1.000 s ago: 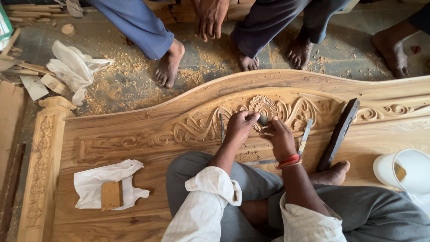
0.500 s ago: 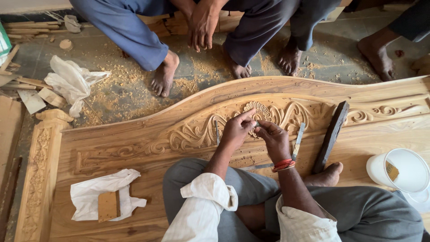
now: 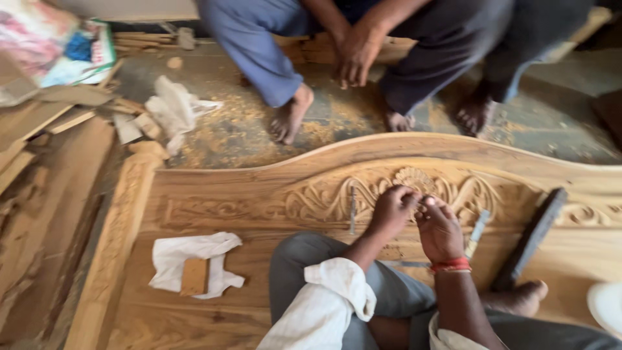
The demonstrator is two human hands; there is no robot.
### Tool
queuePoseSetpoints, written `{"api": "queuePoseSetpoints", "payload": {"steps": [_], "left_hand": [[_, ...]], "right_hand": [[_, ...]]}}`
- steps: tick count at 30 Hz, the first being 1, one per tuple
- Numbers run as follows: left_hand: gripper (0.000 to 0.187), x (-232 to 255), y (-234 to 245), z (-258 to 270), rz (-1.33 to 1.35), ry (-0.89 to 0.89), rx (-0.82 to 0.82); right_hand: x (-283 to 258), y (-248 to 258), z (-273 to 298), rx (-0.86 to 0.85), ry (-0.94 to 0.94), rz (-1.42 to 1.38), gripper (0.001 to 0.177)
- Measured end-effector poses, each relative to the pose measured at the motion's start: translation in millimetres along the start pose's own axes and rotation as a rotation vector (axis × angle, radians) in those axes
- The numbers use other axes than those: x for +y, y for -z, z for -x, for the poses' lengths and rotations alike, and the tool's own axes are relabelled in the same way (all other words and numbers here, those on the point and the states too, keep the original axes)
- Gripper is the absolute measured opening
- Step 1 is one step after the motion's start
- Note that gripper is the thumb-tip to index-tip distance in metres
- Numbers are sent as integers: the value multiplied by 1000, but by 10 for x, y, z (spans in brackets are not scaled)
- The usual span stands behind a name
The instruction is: The person carves a floral design into a large wooden panel using chisels and a mallet. They repeatedly strike the chisel to shape the wood and occasionally switch tools to refine the details.
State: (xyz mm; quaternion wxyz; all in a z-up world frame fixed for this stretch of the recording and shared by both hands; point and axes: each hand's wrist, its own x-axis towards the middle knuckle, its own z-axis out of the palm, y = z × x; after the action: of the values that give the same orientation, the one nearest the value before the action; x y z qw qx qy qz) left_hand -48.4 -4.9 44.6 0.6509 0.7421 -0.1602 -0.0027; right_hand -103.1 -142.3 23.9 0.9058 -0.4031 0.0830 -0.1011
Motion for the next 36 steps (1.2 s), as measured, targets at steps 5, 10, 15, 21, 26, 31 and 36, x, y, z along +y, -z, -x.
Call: {"api": "queuePoseSetpoints", "payload": {"steps": [5,10,15,21,26,31,36], "left_hand": [[22,-45,62,34,44,139,-152],[20,-82,19,-15,-140,-96,-50],[20,-155,-47,-10,152,243,-119],[27,-232,-68,15,327,335,-168],[23,-161,33,-43,278,279,-161],[30,0,71,-45,2,112,-43],[50,34,71,-132,-116,59,234]], "right_hand": [[-79,45,18,18,-6,188,10],[-186,82,-2,219,-10,665,13],[102,54,-51,52,-25,-8,13],[-34,174,80,145,-126,442,20],[-94,-16,75,197,-80,517,17],[-196,38,54,205,-186,376,10],[-87,290,18,304,-100,901,11]]}}
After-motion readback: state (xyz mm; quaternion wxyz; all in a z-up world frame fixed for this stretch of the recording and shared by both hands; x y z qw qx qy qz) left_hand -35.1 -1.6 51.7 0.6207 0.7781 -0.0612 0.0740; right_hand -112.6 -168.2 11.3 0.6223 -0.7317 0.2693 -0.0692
